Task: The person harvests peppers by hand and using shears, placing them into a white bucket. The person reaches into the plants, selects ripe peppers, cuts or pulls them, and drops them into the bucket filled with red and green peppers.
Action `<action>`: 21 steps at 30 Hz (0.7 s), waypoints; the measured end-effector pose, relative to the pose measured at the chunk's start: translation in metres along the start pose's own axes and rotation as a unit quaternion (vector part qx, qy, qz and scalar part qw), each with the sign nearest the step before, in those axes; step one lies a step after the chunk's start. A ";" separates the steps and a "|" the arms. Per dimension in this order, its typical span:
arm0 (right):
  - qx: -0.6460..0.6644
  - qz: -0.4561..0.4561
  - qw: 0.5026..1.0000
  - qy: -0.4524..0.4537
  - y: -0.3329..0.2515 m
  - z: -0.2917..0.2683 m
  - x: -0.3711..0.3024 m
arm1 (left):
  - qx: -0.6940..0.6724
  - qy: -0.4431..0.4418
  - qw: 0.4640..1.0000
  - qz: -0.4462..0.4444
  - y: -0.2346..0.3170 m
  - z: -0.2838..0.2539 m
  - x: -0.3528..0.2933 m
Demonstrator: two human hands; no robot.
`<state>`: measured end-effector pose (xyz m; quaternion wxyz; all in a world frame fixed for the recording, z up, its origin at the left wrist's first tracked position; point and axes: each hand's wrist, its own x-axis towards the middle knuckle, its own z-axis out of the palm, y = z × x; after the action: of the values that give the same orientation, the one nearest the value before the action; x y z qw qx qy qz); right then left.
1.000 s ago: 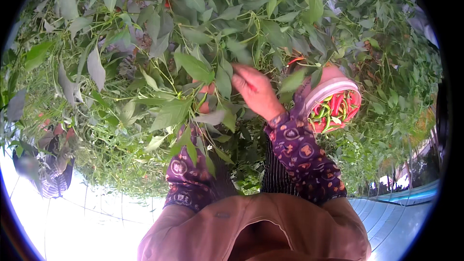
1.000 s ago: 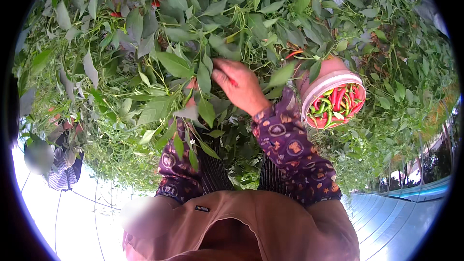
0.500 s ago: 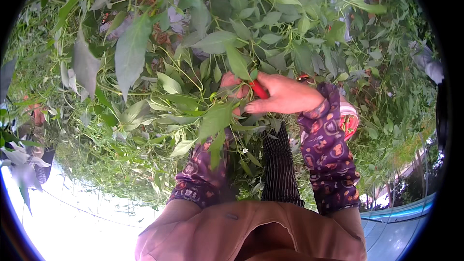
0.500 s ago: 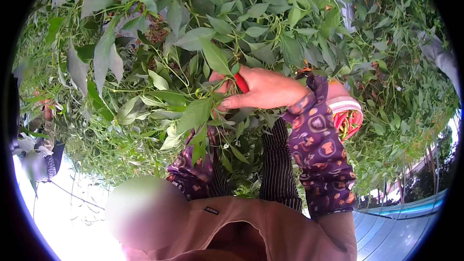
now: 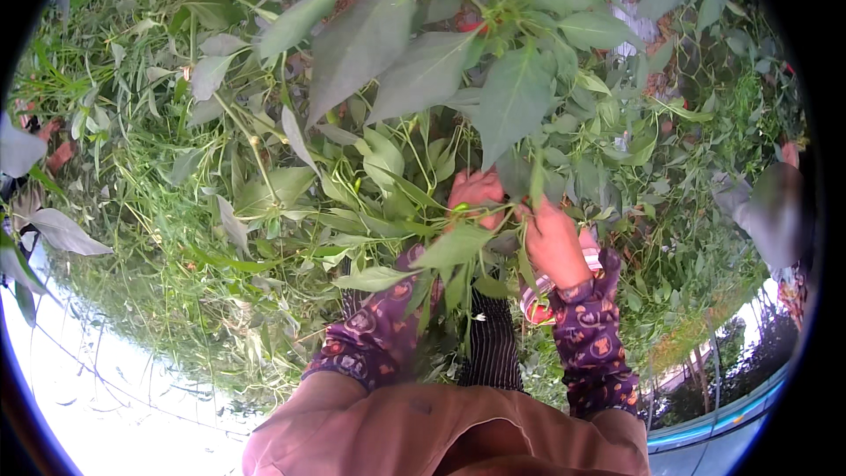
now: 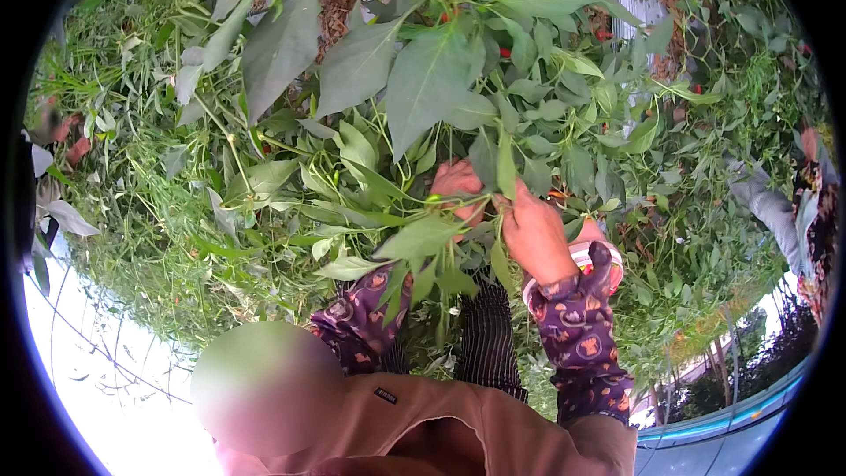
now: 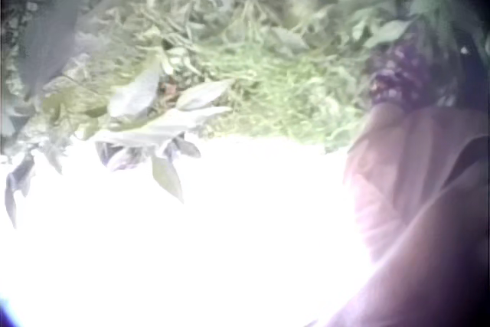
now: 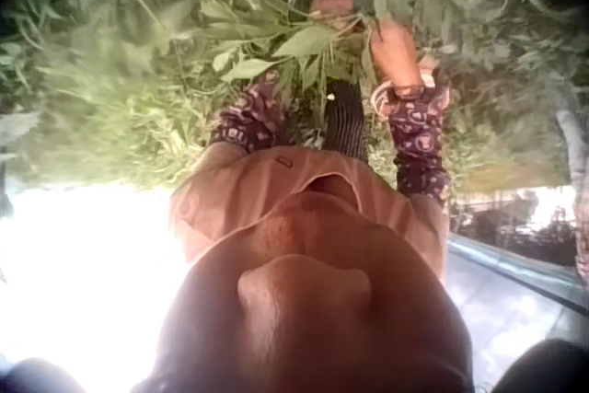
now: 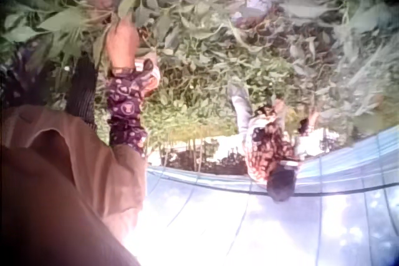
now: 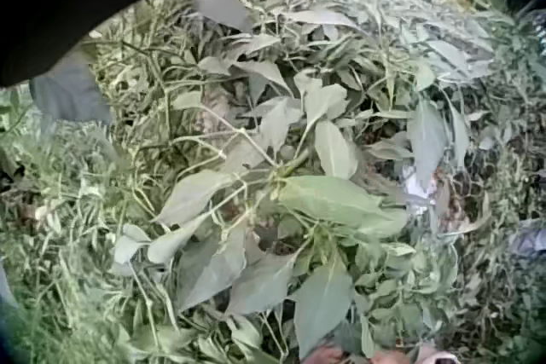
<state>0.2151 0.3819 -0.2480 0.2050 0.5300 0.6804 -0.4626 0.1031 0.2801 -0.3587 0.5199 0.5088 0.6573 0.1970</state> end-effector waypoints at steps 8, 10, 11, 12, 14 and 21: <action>-0.101 -0.078 0.990 0.060 -0.085 -0.066 -0.057 | -0.338 -0.017 0.941 -0.003 -0.012 -0.007 0.008; -0.034 -0.057 0.986 0.154 -0.106 -0.093 -0.056 | 0.042 -0.054 0.997 0.025 -0.006 -0.002 0.007; -0.049 -0.092 0.975 0.198 -0.110 -0.096 -0.051 | 0.043 -0.024 0.998 0.033 -0.002 -0.001 0.007; 0.147 -0.056 0.979 0.129 -0.114 -0.099 -0.049 | 0.032 -0.035 0.999 0.020 0.003 -0.002 0.005; 0.181 -0.109 0.977 0.022 -0.105 -0.088 -0.036 | 0.027 -0.008 0.999 0.015 0.010 -0.008 0.003; 0.166 0.126 0.972 0.107 -0.092 -0.066 -0.025 | -0.079 0.002 0.996 0.046 0.018 -0.024 -0.003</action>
<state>0.1543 0.4240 -0.1587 0.0968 0.6848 0.5397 -0.4800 0.0902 0.2913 -0.3342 0.5476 0.4955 0.6165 0.2731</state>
